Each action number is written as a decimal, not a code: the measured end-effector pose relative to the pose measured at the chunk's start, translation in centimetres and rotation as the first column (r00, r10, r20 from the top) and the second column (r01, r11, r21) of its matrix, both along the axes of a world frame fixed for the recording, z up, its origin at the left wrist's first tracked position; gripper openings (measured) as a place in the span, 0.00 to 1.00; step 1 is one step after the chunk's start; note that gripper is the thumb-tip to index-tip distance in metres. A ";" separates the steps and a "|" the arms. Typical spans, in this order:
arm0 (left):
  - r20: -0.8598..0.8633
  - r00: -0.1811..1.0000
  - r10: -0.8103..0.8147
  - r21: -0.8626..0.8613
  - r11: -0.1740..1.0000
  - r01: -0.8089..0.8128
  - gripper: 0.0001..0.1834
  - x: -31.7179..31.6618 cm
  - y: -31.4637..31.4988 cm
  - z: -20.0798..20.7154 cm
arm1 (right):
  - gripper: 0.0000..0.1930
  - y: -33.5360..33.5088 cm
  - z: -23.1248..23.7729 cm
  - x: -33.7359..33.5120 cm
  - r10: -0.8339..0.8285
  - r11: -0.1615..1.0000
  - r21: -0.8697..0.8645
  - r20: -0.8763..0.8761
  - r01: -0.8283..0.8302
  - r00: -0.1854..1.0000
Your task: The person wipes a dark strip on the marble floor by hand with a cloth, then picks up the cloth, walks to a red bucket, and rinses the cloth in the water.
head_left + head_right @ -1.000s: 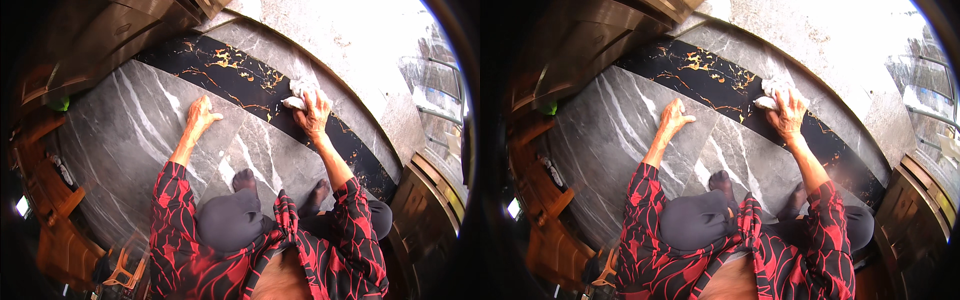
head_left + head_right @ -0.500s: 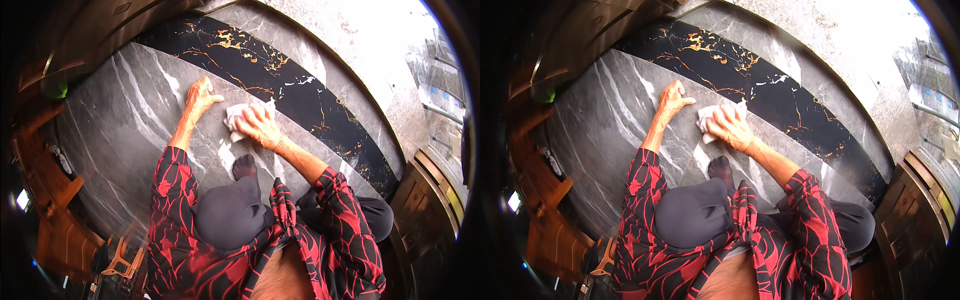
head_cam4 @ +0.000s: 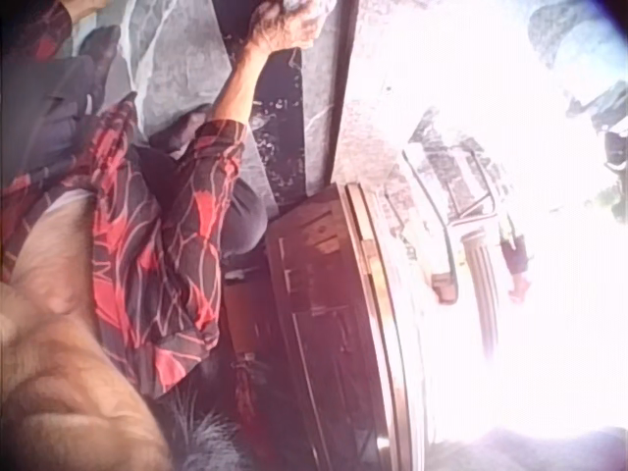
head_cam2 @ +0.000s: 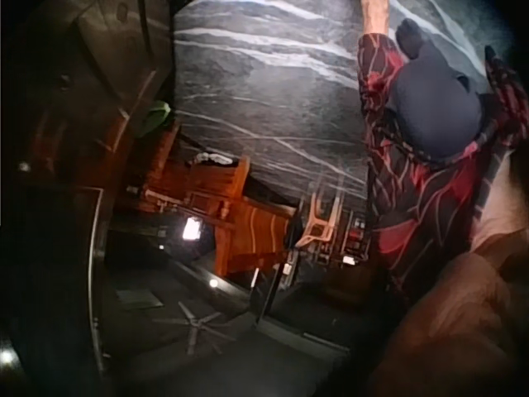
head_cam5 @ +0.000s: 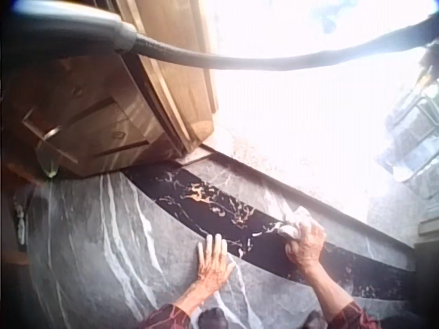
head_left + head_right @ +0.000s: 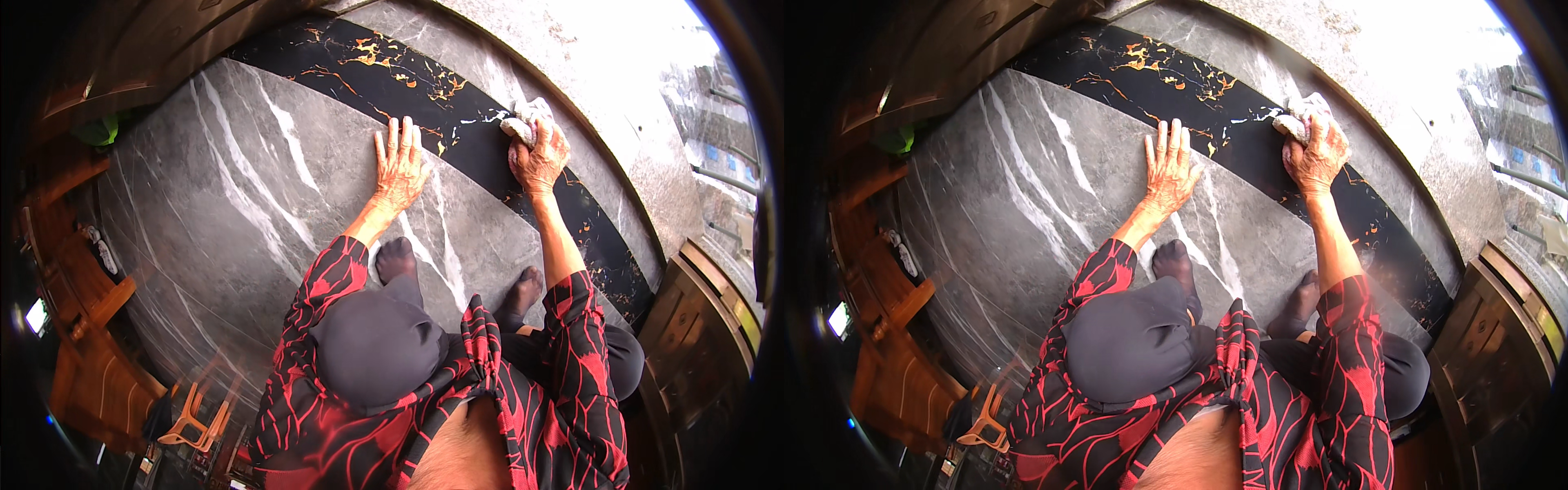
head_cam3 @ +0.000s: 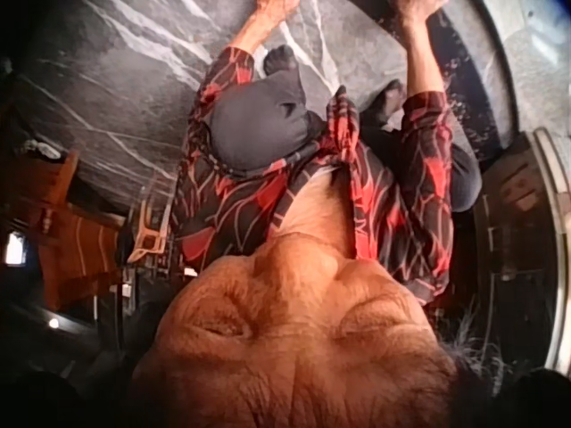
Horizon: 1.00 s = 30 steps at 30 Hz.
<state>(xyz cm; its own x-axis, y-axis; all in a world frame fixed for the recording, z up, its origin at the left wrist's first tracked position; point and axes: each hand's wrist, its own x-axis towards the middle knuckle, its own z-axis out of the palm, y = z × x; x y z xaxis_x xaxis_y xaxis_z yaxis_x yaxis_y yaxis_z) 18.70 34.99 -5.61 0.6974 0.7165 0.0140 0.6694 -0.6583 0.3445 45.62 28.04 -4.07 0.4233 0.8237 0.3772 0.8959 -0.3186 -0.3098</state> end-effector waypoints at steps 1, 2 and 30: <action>0.001 1.000 -0.022 -0.012 1.000 0.022 0.46 0.3 -0.2 0.0 | 0.24 -0.1 -0.1 0.0 -0.009 1.000 0.007 -0.001 0.009 1.000; 0.020 0.998 -0.065 -0.046 0.997 0.066 0.46 0.6 -0.4 0.0 | 0.25 -0.1 -0.3 0.0 -0.021 1.000 0.012 -0.015 0.021 1.000; 0.114 0.930 -0.349 -0.033 0.934 0.355 0.44 6.3 -3.1 0.0 | 0.30 0.1 -0.8 -1.1 -0.097 0.995 -0.002 0.047 0.098 0.994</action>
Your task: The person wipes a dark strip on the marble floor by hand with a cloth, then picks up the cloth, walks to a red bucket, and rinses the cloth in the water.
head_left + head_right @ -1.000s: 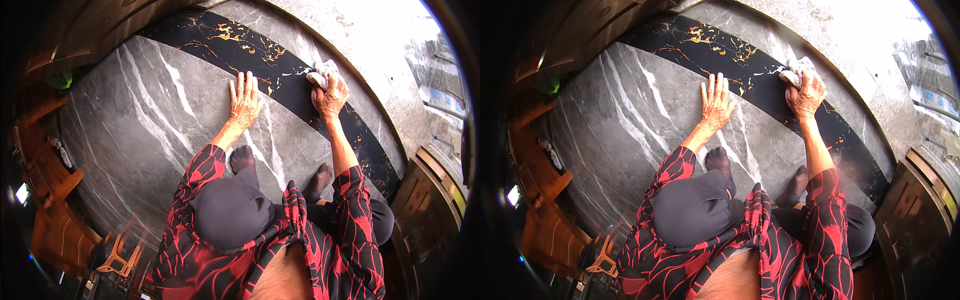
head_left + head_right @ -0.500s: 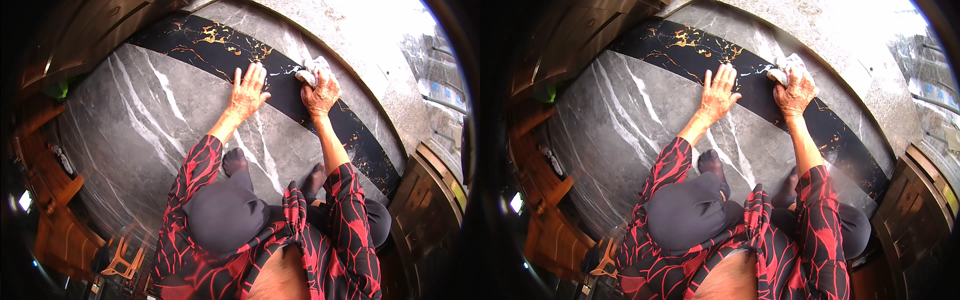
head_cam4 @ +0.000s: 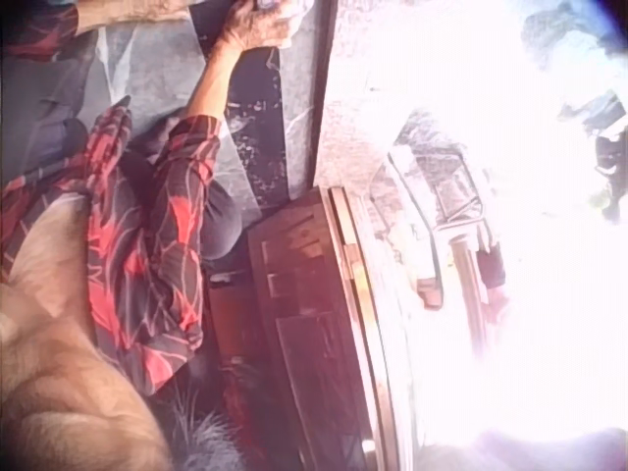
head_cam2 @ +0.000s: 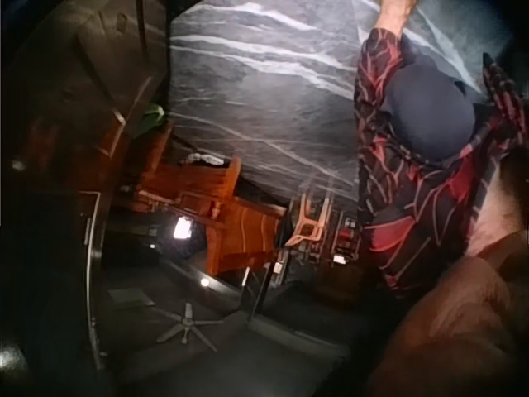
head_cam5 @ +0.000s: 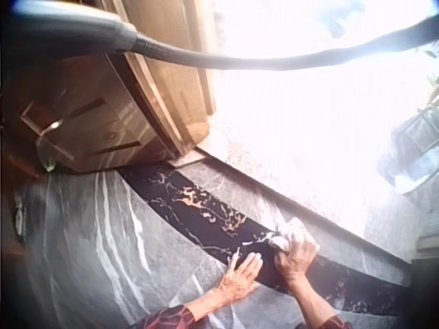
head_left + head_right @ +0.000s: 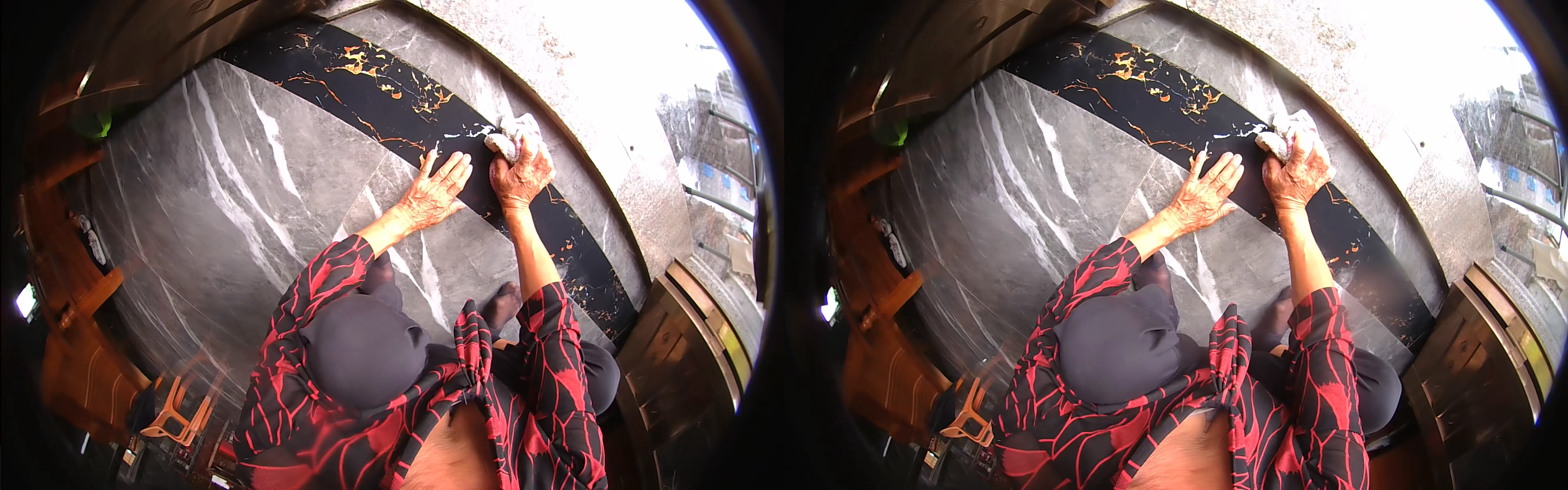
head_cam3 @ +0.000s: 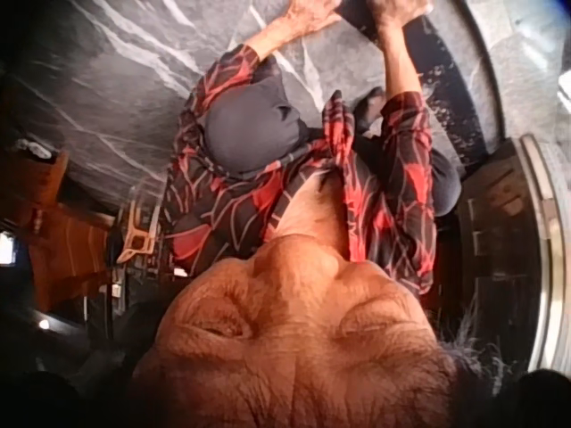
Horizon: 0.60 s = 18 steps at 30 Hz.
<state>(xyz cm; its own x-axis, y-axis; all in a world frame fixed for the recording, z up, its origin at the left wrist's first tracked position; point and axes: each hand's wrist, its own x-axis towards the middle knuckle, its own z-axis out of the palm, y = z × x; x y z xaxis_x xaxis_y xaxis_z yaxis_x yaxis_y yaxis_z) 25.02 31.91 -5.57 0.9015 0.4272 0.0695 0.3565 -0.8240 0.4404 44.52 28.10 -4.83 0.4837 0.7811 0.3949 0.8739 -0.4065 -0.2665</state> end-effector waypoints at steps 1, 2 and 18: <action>0.018 1.000 -0.019 -0.006 1.000 0.019 0.44 -0.1 0.4 0.0 | 0.30 -0.1 0.1 -0.1 -0.008 1.000 -0.001 0.009 0.008 1.000; 0.036 0.999 -0.038 -0.012 0.999 0.038 0.44 -0.2 0.8 0.1 | 0.30 -0.1 0.1 0.1 0.011 1.000 0.013 -0.001 -0.011 1.000; -0.111 0.897 0.428 0.059 0.904 -0.424 0.42 -8.5 1.6 -0.3 | 0.33 -0.4 -0.8 0.3 0.001 0.998 -0.060 0.005 0.000 1.000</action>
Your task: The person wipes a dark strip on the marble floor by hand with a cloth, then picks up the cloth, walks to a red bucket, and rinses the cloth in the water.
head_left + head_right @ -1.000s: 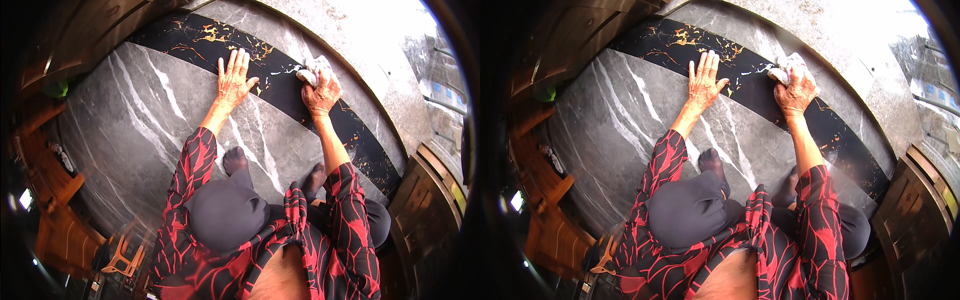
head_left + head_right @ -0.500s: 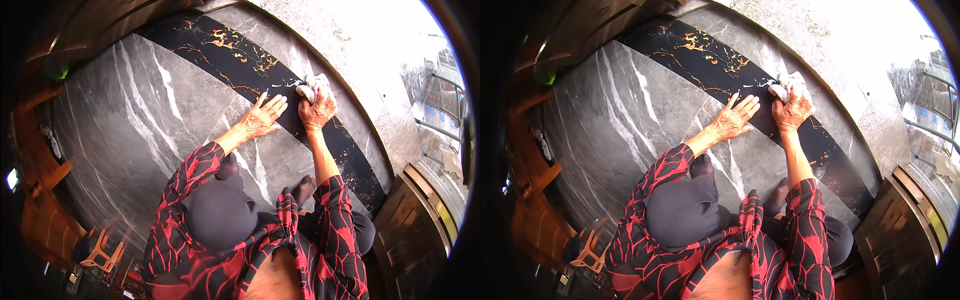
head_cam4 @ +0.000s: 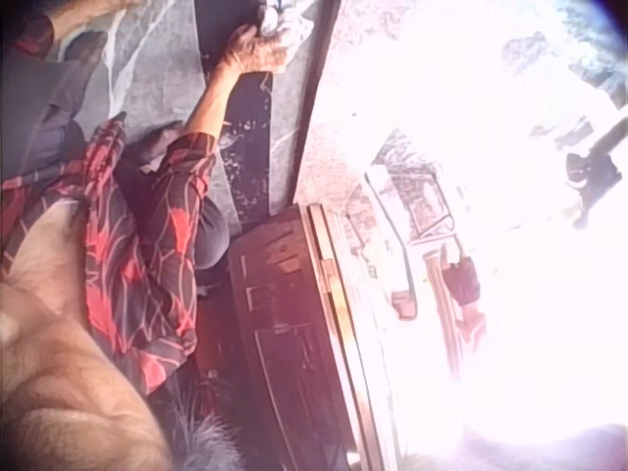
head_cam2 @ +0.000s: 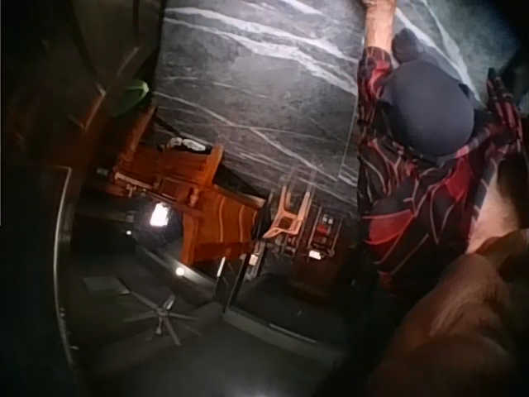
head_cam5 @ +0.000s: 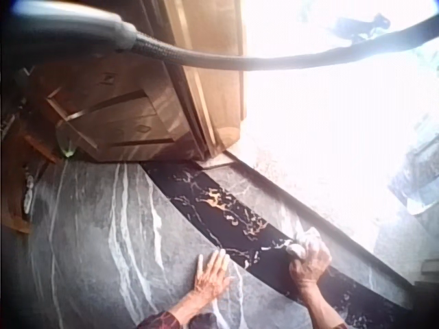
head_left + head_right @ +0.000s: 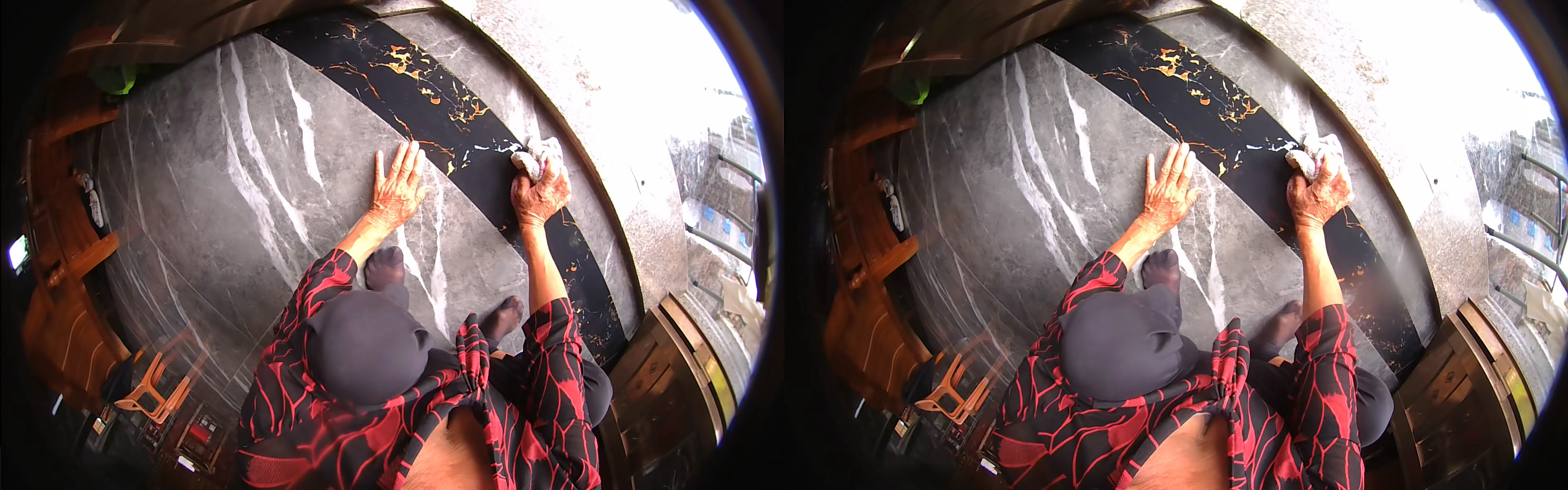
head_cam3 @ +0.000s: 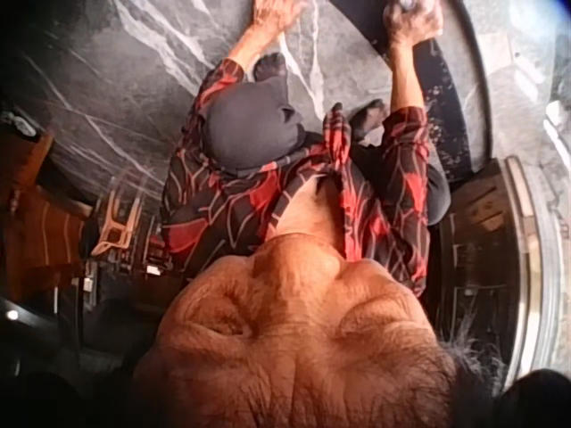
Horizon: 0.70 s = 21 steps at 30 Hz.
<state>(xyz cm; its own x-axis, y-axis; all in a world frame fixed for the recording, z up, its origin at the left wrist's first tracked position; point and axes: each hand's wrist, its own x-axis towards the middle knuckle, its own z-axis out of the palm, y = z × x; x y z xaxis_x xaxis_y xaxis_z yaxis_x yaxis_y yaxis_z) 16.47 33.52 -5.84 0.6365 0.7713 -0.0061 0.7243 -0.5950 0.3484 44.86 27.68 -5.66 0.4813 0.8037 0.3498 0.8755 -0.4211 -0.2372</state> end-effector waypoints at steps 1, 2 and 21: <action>0.017 1.000 0.011 -0.003 1.000 -0.011 0.42 0.3 -0.1 -0.2 | 0.33 0.1 0.0 -0.1 0.002 1.000 0.010 -0.010 -0.002 1.000; 0.061 0.998 0.033 -0.007 0.999 -0.033 0.41 0.4 -0.3 -0.4 | 0.33 0.2 -0.1 -0.2 0.001 1.000 0.004 -0.016 -0.001 1.000; 0.171 0.948 -0.269 -0.008 0.962 0.274 0.42 2.0 -4.7 0.0 | 0.33 0.0 -0.2 -0.6 0.006 0.999 -0.044 -0.052 -0.009 0.999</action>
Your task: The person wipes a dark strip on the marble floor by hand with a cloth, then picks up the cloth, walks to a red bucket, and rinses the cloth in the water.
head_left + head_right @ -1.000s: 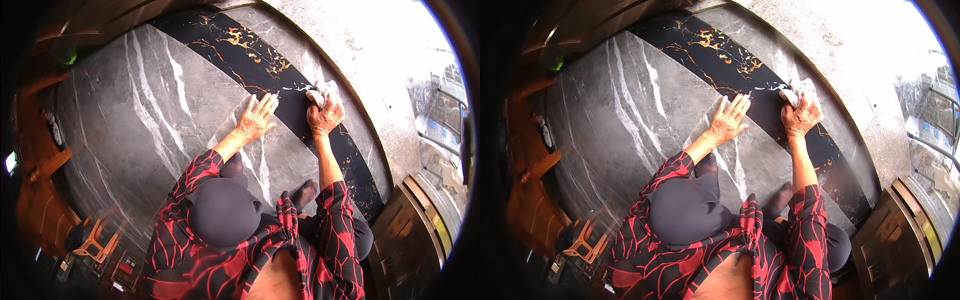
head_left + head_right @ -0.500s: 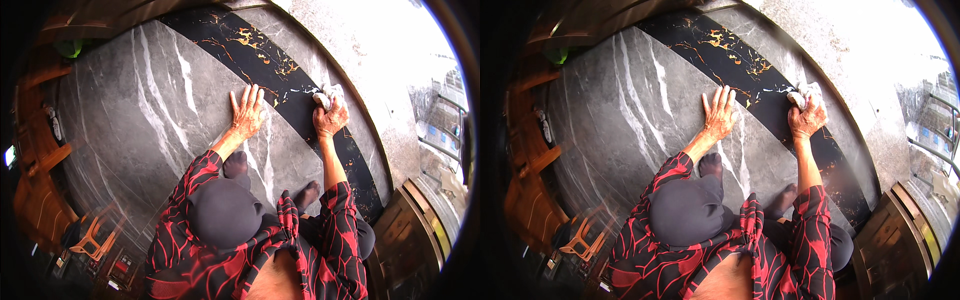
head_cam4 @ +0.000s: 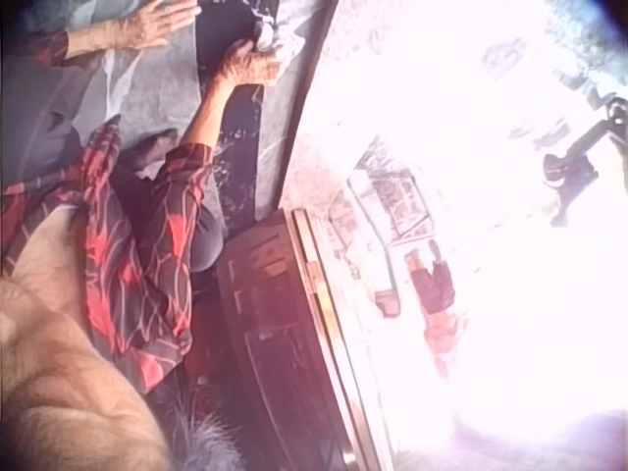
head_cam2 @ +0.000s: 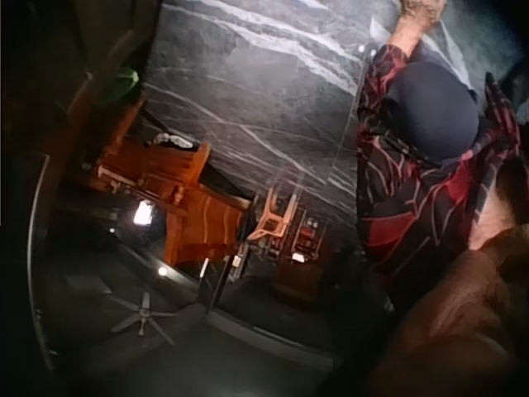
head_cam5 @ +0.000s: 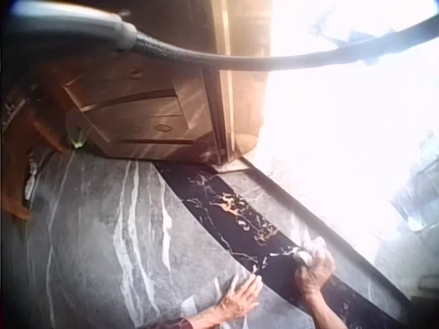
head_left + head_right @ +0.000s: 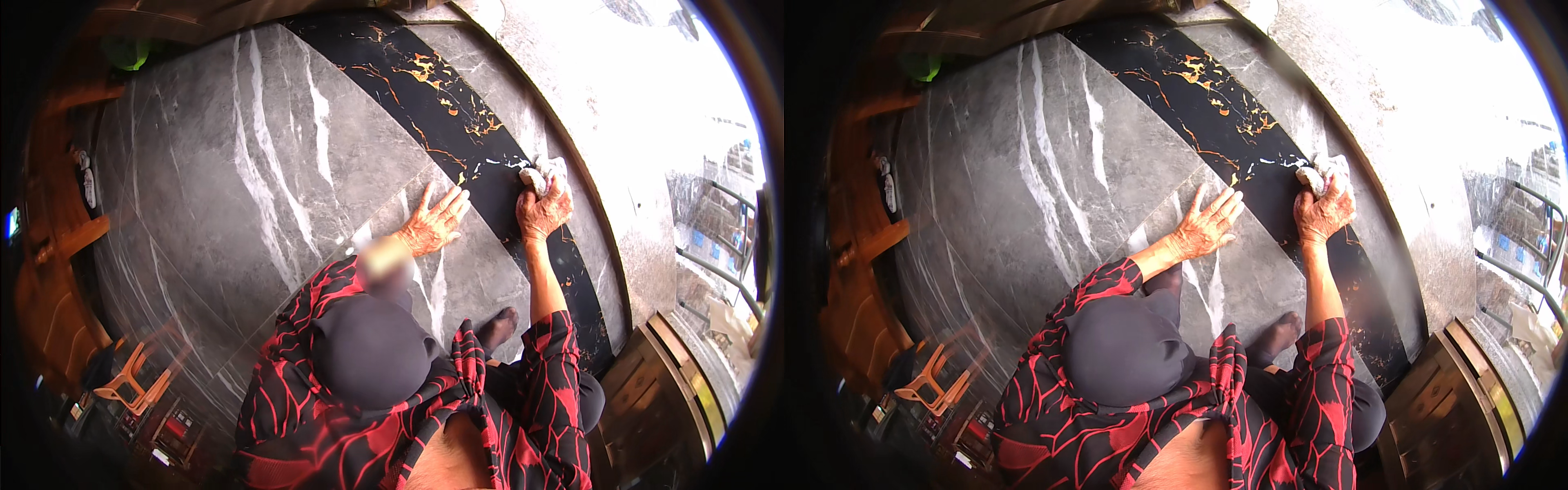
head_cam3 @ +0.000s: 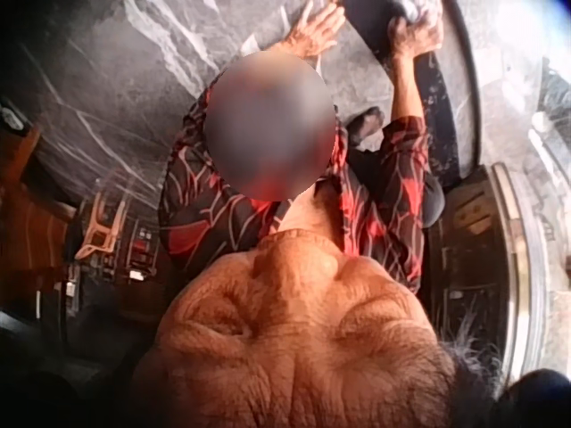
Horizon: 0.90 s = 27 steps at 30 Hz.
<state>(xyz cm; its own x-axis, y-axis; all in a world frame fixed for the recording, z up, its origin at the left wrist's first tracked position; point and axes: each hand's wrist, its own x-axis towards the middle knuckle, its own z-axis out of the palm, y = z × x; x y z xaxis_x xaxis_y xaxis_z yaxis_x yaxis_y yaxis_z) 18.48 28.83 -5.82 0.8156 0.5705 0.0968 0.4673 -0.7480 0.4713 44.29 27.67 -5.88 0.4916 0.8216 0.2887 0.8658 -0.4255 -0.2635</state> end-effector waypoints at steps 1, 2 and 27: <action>-0.047 0.999 -0.014 0.069 0.998 0.017 0.41 -0.5 0.6 -0.2 | 0.32 0.0 -0.1 -0.1 0.002 1.000 0.001 0.001 -0.002 1.000; -0.078 0.997 0.017 0.081 0.997 -0.010 0.40 -0.9 1.3 -0.4 | 0.32 0.1 -0.3 -0.2 0.010 1.000 0.006 -0.002 -0.010 1.000; -0.182 0.359 0.916 0.372 0.402 -0.837 0.30 -19.0 3.6 -1.4 | 0.34 5.1 0.6 -14.7 0.299 0.954 -0.007 -0.087 -0.300 0.950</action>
